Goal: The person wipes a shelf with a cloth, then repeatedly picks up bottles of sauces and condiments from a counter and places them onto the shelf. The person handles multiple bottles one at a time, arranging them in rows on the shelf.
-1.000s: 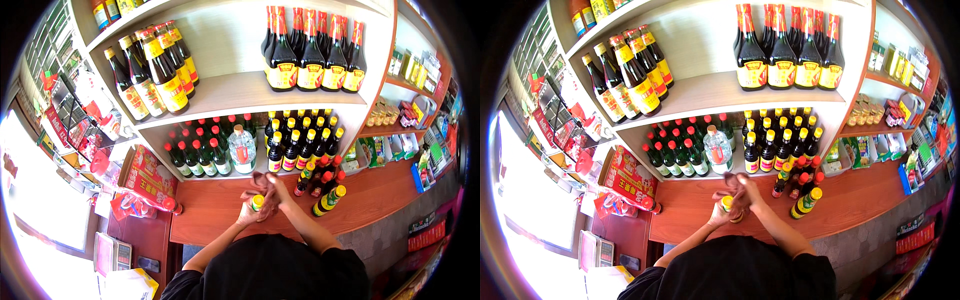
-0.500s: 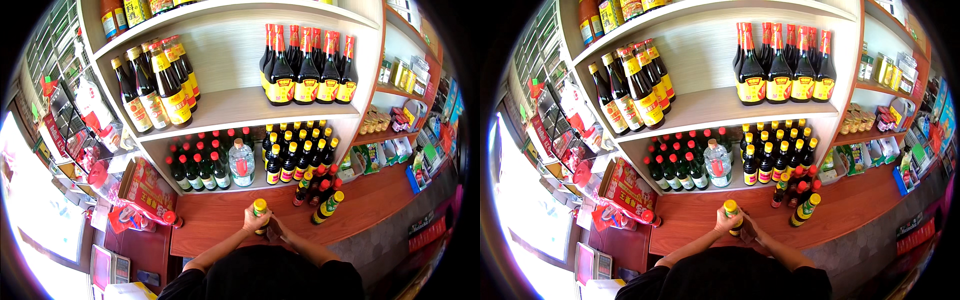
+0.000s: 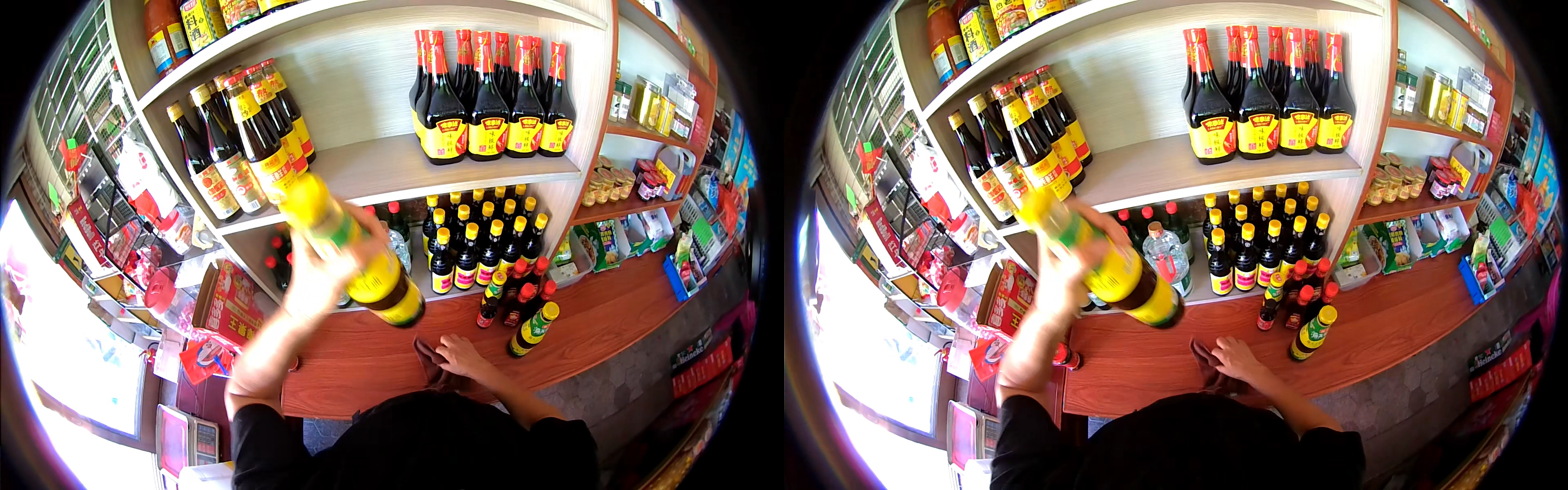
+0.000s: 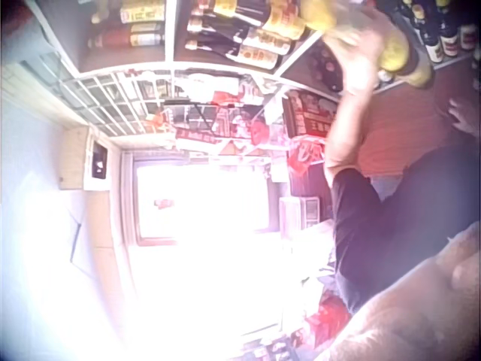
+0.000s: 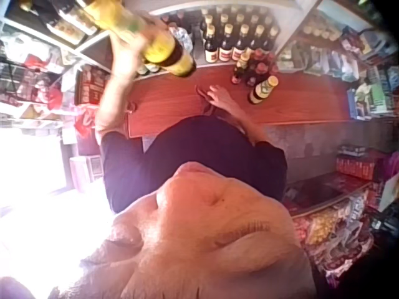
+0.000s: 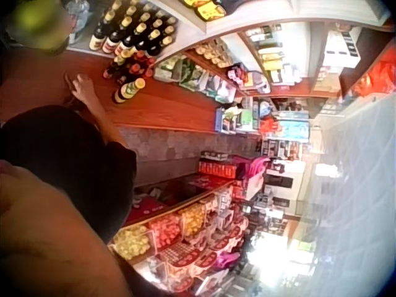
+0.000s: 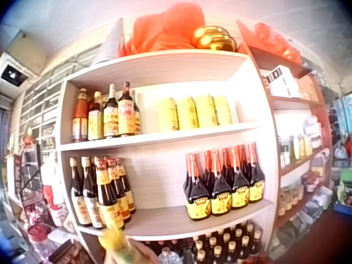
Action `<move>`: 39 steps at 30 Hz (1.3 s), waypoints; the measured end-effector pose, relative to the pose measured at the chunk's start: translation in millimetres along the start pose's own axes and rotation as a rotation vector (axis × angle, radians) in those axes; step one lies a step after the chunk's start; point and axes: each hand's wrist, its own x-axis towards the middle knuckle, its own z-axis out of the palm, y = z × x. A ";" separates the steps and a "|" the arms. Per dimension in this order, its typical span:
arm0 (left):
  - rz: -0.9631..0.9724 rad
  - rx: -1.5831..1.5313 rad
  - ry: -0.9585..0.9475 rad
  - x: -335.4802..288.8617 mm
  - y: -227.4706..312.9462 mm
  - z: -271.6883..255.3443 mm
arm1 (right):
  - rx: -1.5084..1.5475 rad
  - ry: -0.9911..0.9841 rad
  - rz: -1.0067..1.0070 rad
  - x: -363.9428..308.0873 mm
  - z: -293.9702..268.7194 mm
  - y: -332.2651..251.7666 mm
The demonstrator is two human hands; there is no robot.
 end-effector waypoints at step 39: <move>0.084 0.485 0.534 264.7 -91.5 -160.2 | 0.218 0.227 -0.040 -33.9 20.0 20.0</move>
